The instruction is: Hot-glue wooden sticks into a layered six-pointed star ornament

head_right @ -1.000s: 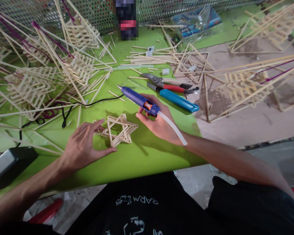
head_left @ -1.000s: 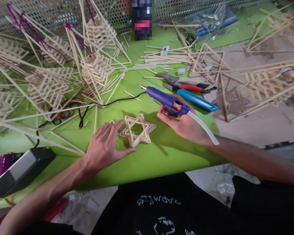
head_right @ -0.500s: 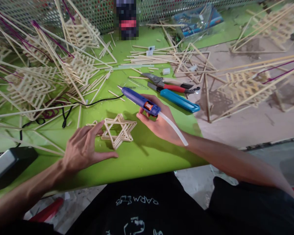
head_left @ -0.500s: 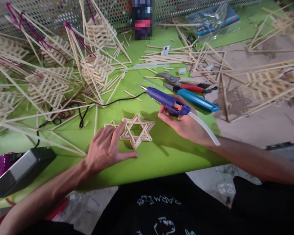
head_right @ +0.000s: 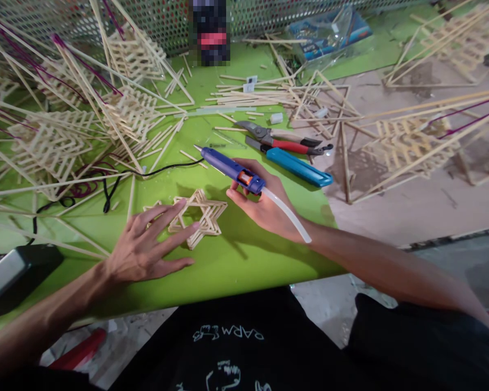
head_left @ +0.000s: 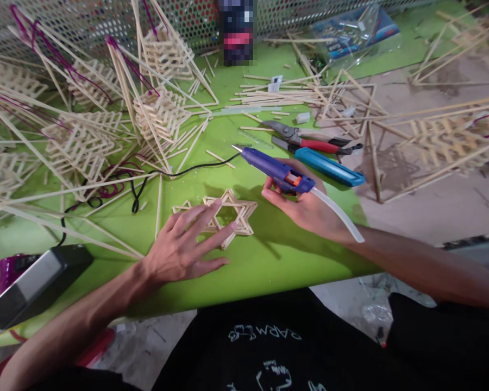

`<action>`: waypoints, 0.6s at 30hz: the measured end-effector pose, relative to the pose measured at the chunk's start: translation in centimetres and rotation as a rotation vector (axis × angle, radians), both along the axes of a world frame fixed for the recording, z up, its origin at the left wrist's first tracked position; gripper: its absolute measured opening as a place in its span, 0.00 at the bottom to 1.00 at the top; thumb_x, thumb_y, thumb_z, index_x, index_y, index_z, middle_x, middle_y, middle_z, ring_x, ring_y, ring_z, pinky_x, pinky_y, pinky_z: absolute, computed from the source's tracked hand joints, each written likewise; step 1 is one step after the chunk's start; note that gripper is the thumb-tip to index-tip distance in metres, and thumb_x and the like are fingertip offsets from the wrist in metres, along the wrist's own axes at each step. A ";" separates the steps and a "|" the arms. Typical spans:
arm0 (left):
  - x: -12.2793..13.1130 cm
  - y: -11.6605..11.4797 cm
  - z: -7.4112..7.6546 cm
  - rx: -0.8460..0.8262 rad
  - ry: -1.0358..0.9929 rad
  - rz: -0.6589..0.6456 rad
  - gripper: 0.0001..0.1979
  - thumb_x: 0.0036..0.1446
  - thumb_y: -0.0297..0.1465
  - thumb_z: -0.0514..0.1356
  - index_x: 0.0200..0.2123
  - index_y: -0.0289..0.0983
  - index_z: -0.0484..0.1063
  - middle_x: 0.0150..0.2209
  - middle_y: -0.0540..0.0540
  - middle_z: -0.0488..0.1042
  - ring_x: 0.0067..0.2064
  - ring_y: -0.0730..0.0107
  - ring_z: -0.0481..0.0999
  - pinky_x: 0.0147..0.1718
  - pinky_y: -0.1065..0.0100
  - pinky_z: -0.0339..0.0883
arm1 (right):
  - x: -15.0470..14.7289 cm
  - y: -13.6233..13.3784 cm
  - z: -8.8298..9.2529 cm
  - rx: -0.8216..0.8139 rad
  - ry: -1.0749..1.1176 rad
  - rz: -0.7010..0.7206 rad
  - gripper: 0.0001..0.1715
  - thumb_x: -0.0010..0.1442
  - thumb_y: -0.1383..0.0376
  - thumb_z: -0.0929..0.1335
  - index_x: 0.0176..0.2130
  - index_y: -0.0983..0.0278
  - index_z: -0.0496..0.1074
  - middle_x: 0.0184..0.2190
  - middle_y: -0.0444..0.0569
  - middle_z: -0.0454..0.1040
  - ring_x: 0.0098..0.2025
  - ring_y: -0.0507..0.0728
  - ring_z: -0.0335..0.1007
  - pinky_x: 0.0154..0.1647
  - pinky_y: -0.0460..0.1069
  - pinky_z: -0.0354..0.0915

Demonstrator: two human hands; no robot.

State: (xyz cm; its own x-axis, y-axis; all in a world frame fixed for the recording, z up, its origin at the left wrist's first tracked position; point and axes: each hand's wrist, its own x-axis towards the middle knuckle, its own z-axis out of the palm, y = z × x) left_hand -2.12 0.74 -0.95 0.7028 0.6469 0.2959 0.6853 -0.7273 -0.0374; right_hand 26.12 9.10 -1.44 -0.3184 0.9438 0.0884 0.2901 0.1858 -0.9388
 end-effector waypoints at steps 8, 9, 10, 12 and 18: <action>0.0 0.0 0.2 -0.050 -0.031 0.006 0.34 0.58 0.50 0.65 0.65 0.49 0.65 0.65 0.39 0.68 0.58 0.48 0.71 0.48 0.55 0.70 | 0.1 0.0 -0.1 -0.038 0.017 0.017 0.27 0.59 0.54 0.75 0.55 0.49 0.66 0.40 0.43 0.76 0.37 0.56 0.72 0.43 0.53 0.72; 0.1 0.0 0.2 -0.040 -0.017 0.004 0.33 0.58 0.50 0.65 0.65 0.49 0.65 0.65 0.39 0.68 0.58 0.48 0.71 0.48 0.55 0.70 | 0.1 0.0 -0.1 -0.039 0.026 0.011 0.27 0.59 0.54 0.75 0.55 0.49 0.66 0.40 0.43 0.77 0.37 0.57 0.72 0.42 0.53 0.72; 0.1 0.0 0.2 -0.027 -0.002 0.002 0.33 0.59 0.50 0.64 0.64 0.48 0.65 0.65 0.38 0.68 0.59 0.49 0.71 0.48 0.55 0.70 | 0.1 0.0 0.0 -0.041 0.035 0.004 0.27 0.58 0.53 0.75 0.54 0.50 0.67 0.40 0.43 0.77 0.37 0.57 0.73 0.41 0.52 0.72; 0.1 0.1 0.2 0.000 0.021 0.001 0.32 0.59 0.50 0.64 0.64 0.47 0.66 0.65 0.38 0.68 0.59 0.50 0.71 0.48 0.55 0.70 | 0.0 -0.1 0.3 -0.032 0.025 -0.019 0.22 0.58 0.52 0.75 0.49 0.52 0.69 0.37 0.43 0.77 0.36 0.56 0.73 0.38 0.52 0.71; 0.1 0.2 0.1 0.038 0.033 -0.003 0.31 0.59 0.47 0.65 0.63 0.46 0.67 0.63 0.35 0.69 0.58 0.49 0.71 0.46 0.55 0.70 | 0.9 0.1 0.8 0.023 -0.076 -0.057 0.14 0.61 0.51 0.73 0.38 0.58 0.74 0.31 0.45 0.76 0.31 0.54 0.71 0.30 0.49 0.66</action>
State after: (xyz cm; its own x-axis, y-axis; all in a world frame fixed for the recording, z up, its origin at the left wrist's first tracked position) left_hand -1.97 0.93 -0.81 0.7142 0.6338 0.2970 0.6813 -0.7267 -0.0877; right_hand 27.05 9.20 -0.66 -0.2708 0.9586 0.0875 0.3714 0.1879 -0.9092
